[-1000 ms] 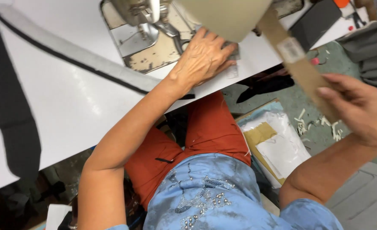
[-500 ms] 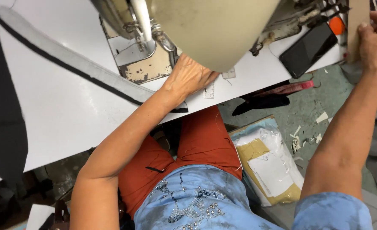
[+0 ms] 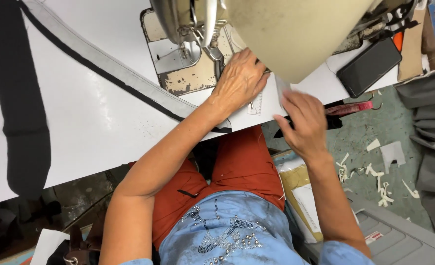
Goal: Trimming the edge of a fabric strip with scissors and marking fabric using a template and pencil at a sewing workstation.
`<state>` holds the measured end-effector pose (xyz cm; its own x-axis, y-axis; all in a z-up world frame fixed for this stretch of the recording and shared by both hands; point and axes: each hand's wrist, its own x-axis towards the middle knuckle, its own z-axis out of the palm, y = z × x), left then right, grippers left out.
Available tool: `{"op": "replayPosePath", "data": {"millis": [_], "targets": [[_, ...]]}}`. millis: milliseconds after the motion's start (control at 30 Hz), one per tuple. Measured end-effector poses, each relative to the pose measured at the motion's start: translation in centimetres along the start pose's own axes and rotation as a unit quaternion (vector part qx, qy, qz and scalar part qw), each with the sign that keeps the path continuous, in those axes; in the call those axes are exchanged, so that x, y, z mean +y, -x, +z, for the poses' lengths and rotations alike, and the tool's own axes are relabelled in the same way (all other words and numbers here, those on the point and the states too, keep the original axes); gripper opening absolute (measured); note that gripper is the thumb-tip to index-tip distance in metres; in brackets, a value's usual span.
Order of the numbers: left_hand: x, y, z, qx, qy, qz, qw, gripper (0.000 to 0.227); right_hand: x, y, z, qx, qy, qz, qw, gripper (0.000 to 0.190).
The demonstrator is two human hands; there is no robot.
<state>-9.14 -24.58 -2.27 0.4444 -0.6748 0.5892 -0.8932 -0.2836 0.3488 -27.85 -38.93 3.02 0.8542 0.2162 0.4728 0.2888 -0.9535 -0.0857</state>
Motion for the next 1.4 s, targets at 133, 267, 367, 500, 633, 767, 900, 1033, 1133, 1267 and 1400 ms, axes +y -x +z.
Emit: {"op": "replayPosePath", "data": {"millis": [133,267,367,500,633,767,900,1033,1133,1267,1400], "targets": [[0.1,-0.3,0.4,-0.021,-0.006,-0.008,1.000,0.035,-1.0,4.1,-0.5,0.056,0.007,0.091,0.994,0.030],[0.0,-0.8,3.0,0.022,-0.072,-0.008,0.997,0.037,-1.3,4.9,0.0,0.022,0.001,0.144,0.989,0.032],[-0.8,-1.5,6.1,0.052,-0.056,-0.002,0.997,0.019,0.2,5.5,-0.2,0.031,-0.066,0.186,0.980,0.022],[1.2,1.3,-1.7,0.060,-0.112,0.016,0.992,0.044,2.0,6.4,0.7,0.035,-0.087,0.166,0.982,0.019],[1.8,7.3,-13.3,0.078,-0.061,0.007,0.995,0.009,3.6,7.7,-1.1,0.012,-0.090,0.228,0.969,0.037],[-2.0,14.8,-19.1,-0.038,-0.162,-0.179,0.970,0.073,0.2,6.6,-6.5,-0.019,-0.418,0.422,0.804,0.070],[0.6,17.3,-19.1,-0.160,-0.160,-0.258,0.939,0.085,1.6,9.6,-8.9,-0.073,-0.486,0.384,0.782,0.072],[4.7,16.4,-16.2,0.004,-0.157,-0.183,0.970,0.050,-2.1,2.5,-7.5,-0.186,-0.617,0.190,0.740,0.037],[5.2,16.2,-14.5,0.033,-0.160,-0.153,0.975,0.042,-6.1,-4.4,-4.1,-0.200,-0.649,0.047,0.732,0.025],[4.1,16.8,-12.3,0.005,-0.133,-0.178,0.975,0.048,-8.3,-9.1,1.8,-0.190,-0.692,0.015,0.696,0.017],[3.2,15.9,-14.3,0.079,-0.111,-0.161,0.977,0.028,-11.1,-11.5,4.2,-0.180,-0.618,0.100,0.759,0.024]]}}
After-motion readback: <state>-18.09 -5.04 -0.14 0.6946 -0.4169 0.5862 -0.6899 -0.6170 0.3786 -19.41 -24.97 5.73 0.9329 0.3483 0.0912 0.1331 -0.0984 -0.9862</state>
